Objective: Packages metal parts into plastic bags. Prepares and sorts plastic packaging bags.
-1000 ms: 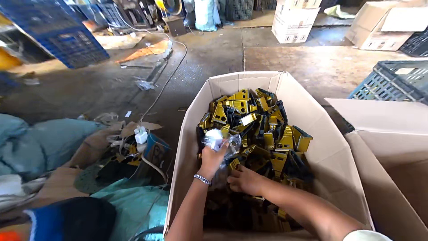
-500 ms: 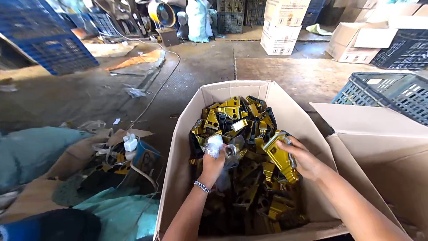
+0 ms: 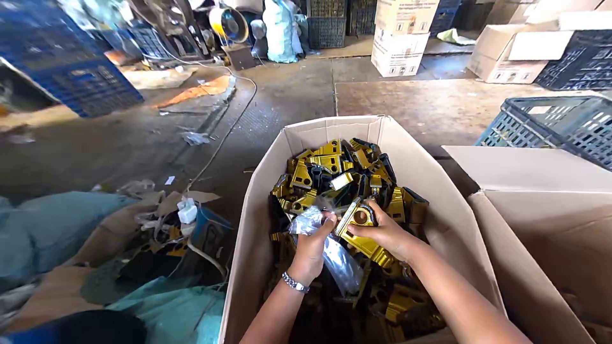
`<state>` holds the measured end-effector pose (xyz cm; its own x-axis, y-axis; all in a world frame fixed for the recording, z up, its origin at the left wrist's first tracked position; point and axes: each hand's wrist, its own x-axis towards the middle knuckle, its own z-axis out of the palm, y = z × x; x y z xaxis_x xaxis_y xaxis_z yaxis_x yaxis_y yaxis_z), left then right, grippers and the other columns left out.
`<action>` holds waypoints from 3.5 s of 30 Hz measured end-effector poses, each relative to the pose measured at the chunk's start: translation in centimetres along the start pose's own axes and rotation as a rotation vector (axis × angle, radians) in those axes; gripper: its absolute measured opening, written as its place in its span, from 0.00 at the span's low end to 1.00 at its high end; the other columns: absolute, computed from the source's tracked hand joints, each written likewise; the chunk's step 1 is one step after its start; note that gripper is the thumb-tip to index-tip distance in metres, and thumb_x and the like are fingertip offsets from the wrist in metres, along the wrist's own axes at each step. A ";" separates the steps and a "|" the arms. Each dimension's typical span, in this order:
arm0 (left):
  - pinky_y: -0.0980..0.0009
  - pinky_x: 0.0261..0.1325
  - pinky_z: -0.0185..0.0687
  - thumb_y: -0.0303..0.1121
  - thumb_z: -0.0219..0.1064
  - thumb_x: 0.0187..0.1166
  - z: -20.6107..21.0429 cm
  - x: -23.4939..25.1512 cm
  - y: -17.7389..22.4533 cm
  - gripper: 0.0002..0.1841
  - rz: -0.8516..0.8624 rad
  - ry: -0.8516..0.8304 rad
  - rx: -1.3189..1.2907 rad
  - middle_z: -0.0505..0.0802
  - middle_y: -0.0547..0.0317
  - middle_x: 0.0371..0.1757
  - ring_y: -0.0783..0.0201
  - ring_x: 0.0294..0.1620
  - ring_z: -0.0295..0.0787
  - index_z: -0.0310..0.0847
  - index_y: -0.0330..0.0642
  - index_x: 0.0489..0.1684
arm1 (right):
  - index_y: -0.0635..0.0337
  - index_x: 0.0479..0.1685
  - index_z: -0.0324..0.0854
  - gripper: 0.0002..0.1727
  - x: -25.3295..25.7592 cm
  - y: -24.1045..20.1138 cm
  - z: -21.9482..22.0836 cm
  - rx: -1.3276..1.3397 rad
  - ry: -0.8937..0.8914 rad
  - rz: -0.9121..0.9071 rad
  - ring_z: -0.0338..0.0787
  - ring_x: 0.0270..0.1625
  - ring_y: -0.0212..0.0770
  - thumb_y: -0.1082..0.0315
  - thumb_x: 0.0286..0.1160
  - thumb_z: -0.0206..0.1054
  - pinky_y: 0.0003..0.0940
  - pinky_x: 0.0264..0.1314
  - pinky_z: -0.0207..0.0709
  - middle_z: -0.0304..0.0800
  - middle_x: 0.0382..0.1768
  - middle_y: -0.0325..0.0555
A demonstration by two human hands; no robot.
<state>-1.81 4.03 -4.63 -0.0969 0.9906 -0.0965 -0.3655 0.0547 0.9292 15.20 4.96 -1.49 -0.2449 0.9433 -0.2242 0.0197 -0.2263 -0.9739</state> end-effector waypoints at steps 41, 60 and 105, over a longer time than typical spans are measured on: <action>0.72 0.63 0.86 0.23 0.65 0.78 0.2 -0.6 -2.2 0.11 0.203 -0.179 0.256 0.93 0.57 0.48 0.70 0.53 0.90 0.80 0.28 0.55 | 0.69 0.82 0.67 0.35 1.5 4.3 1.1 0.052 0.334 -0.036 0.77 0.77 0.47 0.69 0.74 0.73 0.41 0.76 0.74 0.72 0.78 0.62; 0.76 0.42 0.88 0.21 0.85 0.52 -0.2 -0.8 -0.6 0.29 -0.158 -0.221 0.322 0.94 0.61 0.42 0.73 0.38 0.91 0.79 0.35 0.55 | 0.72 0.56 0.83 0.12 0.5 2.2 -0.6 -0.177 -0.086 0.020 0.87 0.36 0.27 0.72 0.86 0.61 0.24 0.44 0.84 0.89 0.42 0.44; 0.77 0.51 0.87 0.25 0.71 0.75 -9.2 4.2 1.5 0.11 0.526 0.322 0.474 0.91 0.64 0.41 0.77 0.43 0.88 0.81 0.33 0.52 | 0.65 0.87 0.61 0.46 5.4 5.4 2.9 -0.540 -0.308 0.326 0.76 0.79 0.59 0.75 0.64 0.80 0.54 0.79 0.73 0.68 0.81 0.67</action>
<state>-11.24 7.13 -6.91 -0.4388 0.8200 0.3675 0.2307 -0.2925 0.9280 11.22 8.15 -7.87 -0.4064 0.7184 -0.5646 0.5979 -0.2582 -0.7589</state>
